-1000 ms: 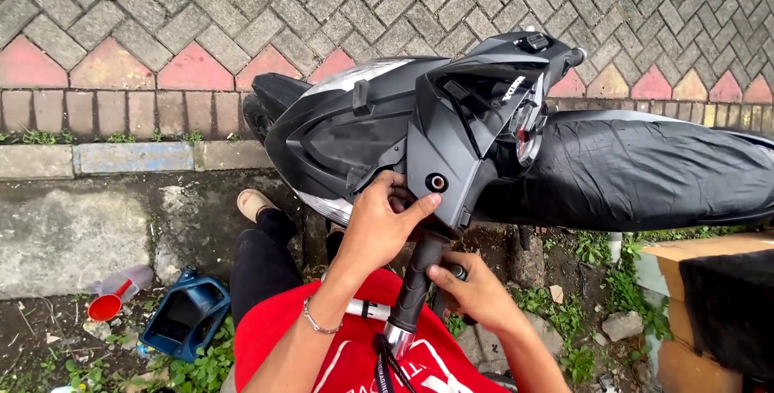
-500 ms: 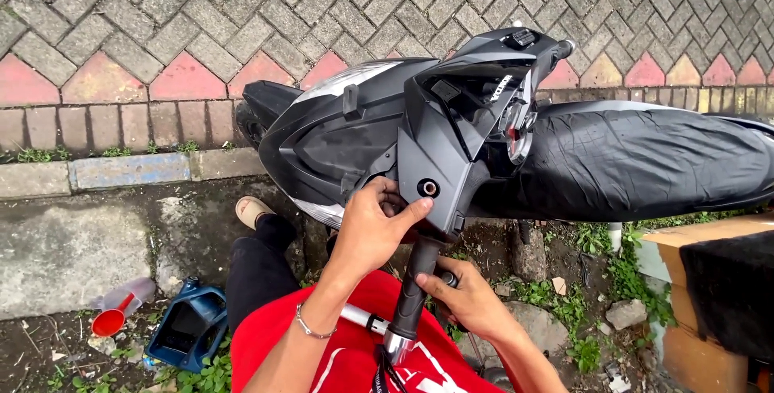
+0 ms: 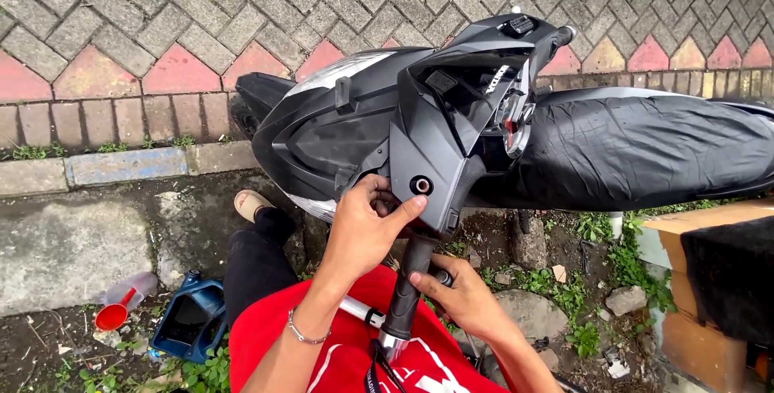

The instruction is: Securing the front plastic panel of a motorcycle using a screwdriver

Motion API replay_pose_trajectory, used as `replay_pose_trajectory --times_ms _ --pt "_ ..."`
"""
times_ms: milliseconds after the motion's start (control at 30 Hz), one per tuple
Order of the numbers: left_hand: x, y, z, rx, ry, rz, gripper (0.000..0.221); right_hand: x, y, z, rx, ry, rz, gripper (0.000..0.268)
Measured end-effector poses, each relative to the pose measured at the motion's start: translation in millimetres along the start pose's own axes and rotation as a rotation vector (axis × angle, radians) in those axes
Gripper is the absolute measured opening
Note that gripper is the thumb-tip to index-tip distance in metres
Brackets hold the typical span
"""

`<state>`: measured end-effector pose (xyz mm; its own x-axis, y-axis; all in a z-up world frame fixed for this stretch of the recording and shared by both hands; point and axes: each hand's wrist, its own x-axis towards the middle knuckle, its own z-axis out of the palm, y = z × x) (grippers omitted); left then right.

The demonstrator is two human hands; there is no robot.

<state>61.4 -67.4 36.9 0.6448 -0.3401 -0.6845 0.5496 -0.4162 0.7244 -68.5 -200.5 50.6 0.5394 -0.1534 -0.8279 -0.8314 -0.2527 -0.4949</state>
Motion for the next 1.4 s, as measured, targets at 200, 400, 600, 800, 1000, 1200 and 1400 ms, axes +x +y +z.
replay_pose_trajectory --times_ms 200,400,600,800,1000,1200,1400 --pt "-9 -5 6 0.076 0.006 0.075 0.049 5 11 2 0.082 0.012 -0.057 0.035" --pt "0 -1 1 0.071 0.007 0.035 0.047 4 8 1 0.043 0.013 -0.116 0.037" --pt "1 0 -3 0.0 -0.002 0.052 0.04 3 10 5 0.056 0.036 -0.14 0.043" --pt "-7 -4 1 0.037 0.025 0.117 0.043 11 28 6 0.166 0.038 -0.022 0.046" --pt "-13 -8 -2 -0.042 -0.023 0.296 0.06 20 33 -14 0.062 0.488 -0.364 0.058" --pt "2 -33 -3 0.011 -0.094 0.341 0.057 34 30 -10 0.015 0.77 -0.897 0.04" --pt "10 -49 1 -0.085 -0.088 0.404 0.042 54 50 0 -0.036 0.935 -1.08 0.034"
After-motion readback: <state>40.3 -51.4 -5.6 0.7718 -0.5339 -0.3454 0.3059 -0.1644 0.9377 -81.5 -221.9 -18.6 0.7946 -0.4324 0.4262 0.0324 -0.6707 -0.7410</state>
